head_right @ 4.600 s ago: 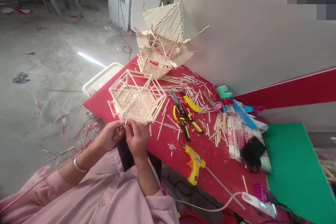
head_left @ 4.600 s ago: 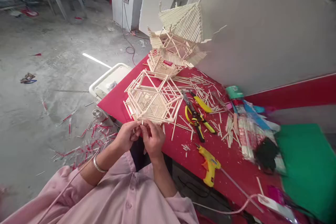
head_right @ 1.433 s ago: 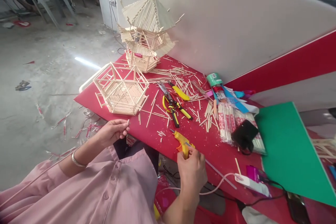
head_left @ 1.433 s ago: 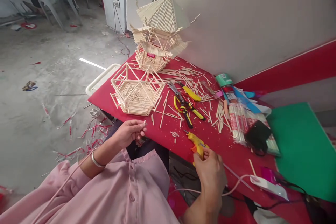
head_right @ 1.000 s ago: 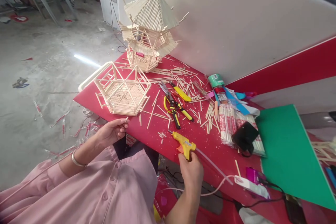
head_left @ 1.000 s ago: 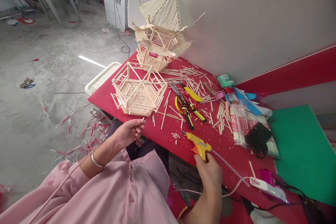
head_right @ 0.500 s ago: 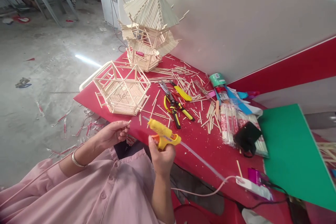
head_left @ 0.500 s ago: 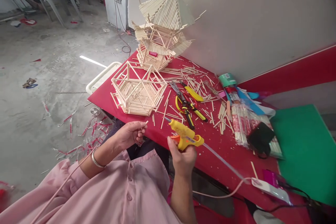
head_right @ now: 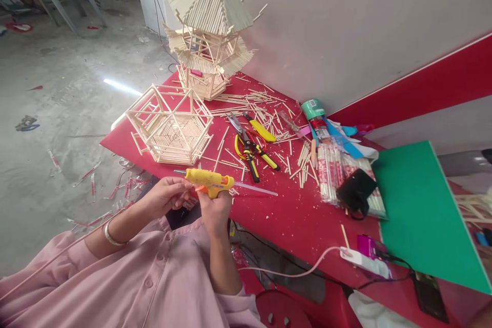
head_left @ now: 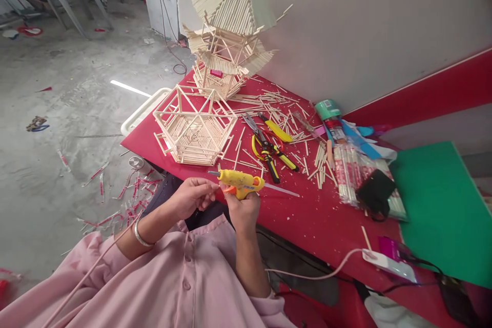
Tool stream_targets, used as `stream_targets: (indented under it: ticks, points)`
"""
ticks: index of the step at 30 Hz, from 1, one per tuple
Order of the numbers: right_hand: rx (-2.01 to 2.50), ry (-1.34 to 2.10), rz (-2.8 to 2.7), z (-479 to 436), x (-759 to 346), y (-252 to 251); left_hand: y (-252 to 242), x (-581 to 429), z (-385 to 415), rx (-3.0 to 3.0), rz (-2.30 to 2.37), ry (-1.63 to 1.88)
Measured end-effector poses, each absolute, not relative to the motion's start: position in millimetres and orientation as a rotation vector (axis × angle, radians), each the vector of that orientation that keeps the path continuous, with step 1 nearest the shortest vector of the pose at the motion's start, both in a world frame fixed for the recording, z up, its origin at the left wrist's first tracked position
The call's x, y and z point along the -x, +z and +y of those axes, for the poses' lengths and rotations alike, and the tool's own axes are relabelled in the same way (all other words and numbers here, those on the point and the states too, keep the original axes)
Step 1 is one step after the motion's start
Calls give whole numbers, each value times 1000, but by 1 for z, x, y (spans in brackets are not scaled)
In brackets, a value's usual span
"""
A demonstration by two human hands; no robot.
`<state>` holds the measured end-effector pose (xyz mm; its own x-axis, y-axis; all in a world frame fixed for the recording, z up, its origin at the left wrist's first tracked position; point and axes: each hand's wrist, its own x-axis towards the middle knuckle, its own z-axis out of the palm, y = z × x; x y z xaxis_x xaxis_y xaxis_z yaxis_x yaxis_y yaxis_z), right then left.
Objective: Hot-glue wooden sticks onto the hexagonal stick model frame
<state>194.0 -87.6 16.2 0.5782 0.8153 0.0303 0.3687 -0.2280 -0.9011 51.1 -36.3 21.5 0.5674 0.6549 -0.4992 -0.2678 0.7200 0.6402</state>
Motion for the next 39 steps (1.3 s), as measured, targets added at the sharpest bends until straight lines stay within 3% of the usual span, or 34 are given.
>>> stream_targets:
  ticks: [13, 25, 39]
  points:
    - [1823, 527, -906, -90, -195, 12, 20, -52, -40, -913, 983, 611]
    - [1775, 513, -787, -86, -177, 8, 15, -57, -42, -394, 892, 736]
    - [1763, 632, -817, -84, -164, 19, 17, -59, -44, -214, 703, 772]
